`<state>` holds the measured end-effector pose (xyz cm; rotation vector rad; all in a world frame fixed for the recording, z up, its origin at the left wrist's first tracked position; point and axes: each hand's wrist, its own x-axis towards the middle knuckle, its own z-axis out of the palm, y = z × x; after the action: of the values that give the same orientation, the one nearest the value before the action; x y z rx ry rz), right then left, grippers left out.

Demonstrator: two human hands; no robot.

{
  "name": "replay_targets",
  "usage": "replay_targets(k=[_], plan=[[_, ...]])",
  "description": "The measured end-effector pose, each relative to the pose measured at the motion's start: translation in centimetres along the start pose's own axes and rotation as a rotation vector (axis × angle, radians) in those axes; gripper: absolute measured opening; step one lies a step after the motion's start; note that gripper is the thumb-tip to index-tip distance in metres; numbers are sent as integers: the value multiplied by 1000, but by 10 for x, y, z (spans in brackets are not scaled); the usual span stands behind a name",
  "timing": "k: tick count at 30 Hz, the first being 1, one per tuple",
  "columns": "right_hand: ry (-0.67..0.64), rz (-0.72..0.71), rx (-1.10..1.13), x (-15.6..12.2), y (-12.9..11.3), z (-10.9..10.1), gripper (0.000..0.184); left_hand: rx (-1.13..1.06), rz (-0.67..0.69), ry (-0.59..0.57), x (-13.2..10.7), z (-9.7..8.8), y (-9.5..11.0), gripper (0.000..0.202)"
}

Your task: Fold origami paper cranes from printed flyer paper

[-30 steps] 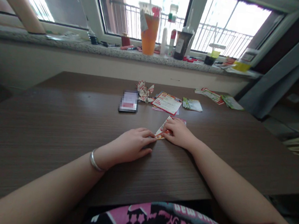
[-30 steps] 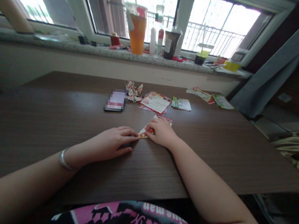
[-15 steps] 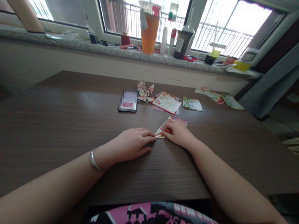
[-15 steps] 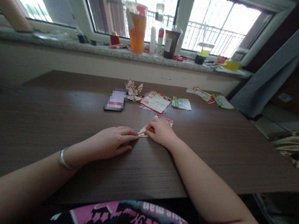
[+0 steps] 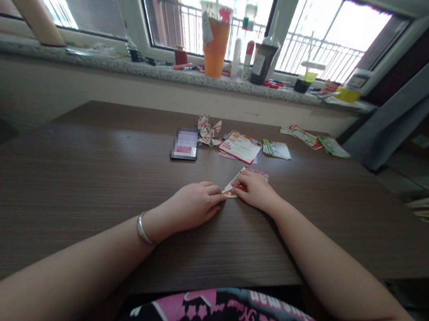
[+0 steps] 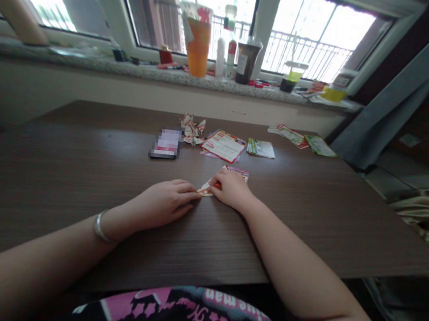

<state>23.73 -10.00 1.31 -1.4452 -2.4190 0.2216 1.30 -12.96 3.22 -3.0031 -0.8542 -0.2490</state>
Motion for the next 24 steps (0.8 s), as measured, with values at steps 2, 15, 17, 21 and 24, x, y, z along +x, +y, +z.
replay_targets(k=[2,15,17,21,24], plan=[[2,1,5,0,0,0,11,6,12,8,0,0,0,29],[3,7,-16,2,-2,0,12,81,35,22,4,5,3,29],[6,-6,-21,2,-2,-1,12,77,29,14,4,4,4,27],[9,-24,-18,1,0,-1,13,87,14,-20,3,-2,6,24],[14,-28,-18,1,1,0,13,109,-5,-58,1,-6,5,24]])
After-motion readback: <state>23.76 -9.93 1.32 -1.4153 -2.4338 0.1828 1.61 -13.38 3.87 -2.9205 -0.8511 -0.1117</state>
